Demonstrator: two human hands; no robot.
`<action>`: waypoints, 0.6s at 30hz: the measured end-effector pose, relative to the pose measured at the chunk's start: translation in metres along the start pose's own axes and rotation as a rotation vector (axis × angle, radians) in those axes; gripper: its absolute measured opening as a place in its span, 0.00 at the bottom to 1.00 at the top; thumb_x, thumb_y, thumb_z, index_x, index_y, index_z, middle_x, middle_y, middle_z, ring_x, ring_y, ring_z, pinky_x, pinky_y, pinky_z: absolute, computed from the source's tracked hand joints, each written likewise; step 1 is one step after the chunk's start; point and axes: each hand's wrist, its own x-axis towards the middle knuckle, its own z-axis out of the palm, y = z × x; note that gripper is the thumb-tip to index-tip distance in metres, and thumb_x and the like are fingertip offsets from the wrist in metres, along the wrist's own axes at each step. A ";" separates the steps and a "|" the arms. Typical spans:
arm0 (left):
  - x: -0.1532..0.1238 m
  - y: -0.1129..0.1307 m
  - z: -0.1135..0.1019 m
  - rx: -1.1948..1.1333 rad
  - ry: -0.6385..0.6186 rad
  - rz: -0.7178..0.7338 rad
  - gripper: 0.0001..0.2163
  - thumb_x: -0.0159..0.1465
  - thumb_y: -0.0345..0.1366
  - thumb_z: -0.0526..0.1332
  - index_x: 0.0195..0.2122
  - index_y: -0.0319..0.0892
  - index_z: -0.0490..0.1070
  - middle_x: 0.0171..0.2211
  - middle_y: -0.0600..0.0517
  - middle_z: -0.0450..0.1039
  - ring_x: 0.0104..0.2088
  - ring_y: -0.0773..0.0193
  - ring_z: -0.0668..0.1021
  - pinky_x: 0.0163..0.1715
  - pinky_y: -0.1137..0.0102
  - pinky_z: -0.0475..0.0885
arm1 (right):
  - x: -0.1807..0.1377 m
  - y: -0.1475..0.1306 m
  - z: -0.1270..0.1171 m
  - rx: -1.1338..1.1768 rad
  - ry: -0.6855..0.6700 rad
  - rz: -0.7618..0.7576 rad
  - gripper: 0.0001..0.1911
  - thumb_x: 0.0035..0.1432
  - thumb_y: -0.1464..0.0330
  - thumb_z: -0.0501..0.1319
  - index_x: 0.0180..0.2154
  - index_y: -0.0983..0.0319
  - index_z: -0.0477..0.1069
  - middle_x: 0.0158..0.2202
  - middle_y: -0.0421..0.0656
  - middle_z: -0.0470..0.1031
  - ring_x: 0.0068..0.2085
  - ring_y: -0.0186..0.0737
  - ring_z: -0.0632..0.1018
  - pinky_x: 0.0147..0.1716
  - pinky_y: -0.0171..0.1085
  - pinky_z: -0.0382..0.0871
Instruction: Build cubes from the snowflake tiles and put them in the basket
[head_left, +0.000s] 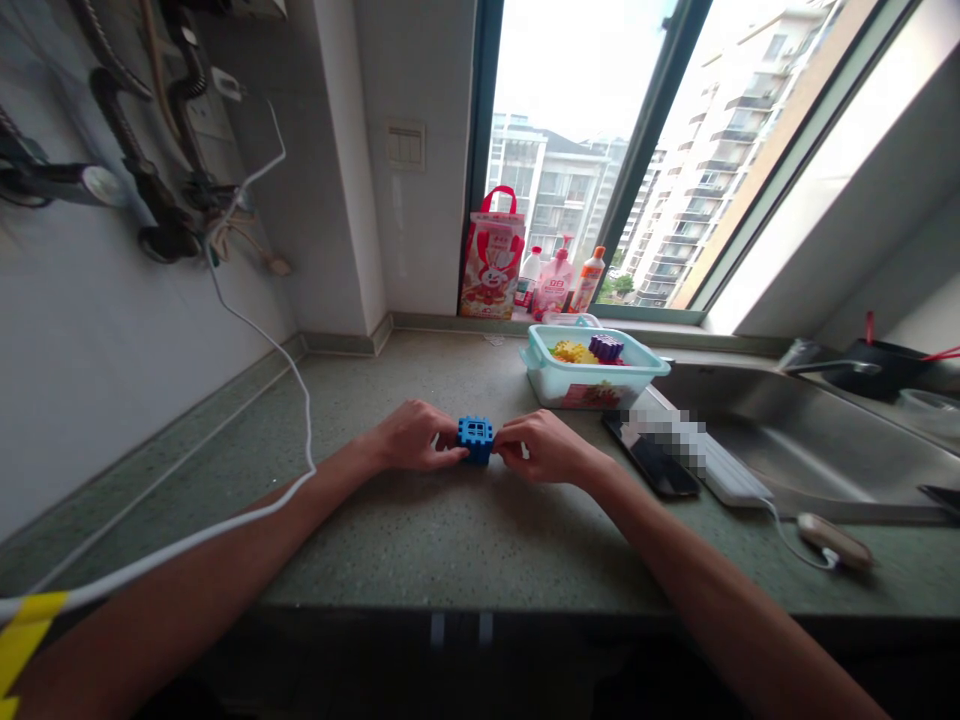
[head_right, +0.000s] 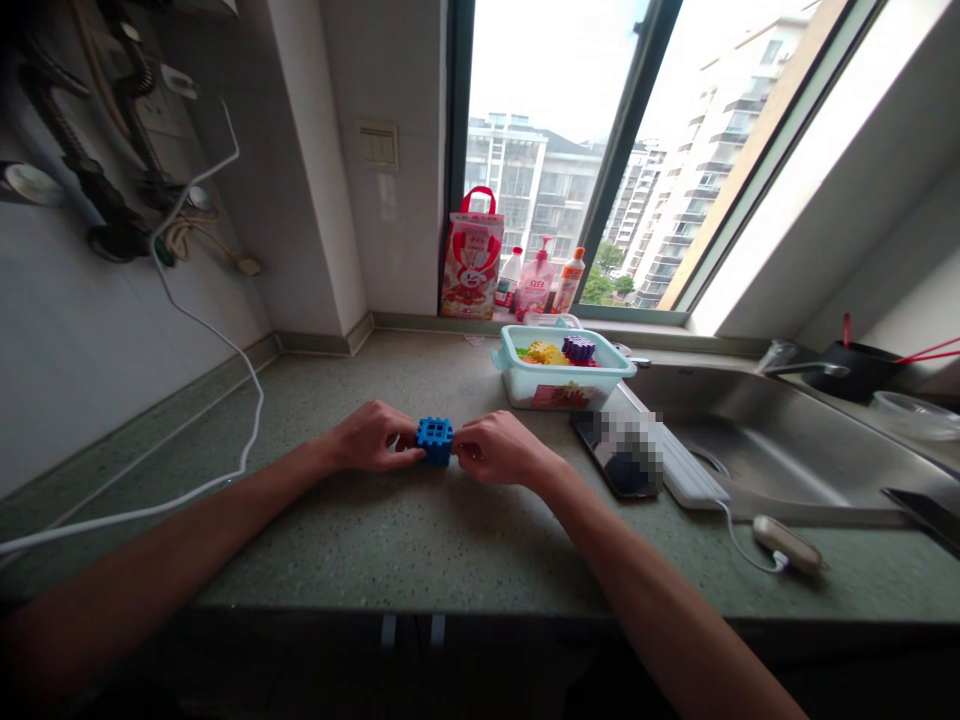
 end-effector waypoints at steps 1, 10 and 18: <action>0.000 0.000 0.000 0.002 -0.001 -0.002 0.13 0.65 0.43 0.63 0.26 0.42 0.76 0.25 0.54 0.78 0.24 0.67 0.75 0.30 0.71 0.62 | 0.000 0.000 0.000 -0.002 0.003 0.000 0.14 0.57 0.75 0.59 0.39 0.58 0.81 0.31 0.41 0.81 0.28 0.36 0.75 0.31 0.33 0.59; -0.003 -0.006 -0.008 0.032 -0.047 -0.051 0.14 0.57 0.48 0.69 0.23 0.43 0.75 0.22 0.55 0.76 0.23 0.68 0.73 0.28 0.71 0.61 | -0.002 0.008 -0.006 -0.034 0.000 0.019 0.09 0.57 0.71 0.61 0.26 0.60 0.77 0.25 0.40 0.76 0.25 0.33 0.70 0.29 0.34 0.56; -0.004 -0.011 -0.002 -0.156 -0.122 -0.026 0.05 0.58 0.38 0.68 0.30 0.42 0.78 0.25 0.57 0.77 0.25 0.70 0.75 0.29 0.75 0.64 | -0.002 0.013 0.002 0.044 -0.057 0.029 0.15 0.54 0.75 0.62 0.39 0.56 0.84 0.31 0.40 0.81 0.29 0.34 0.75 0.32 0.32 0.61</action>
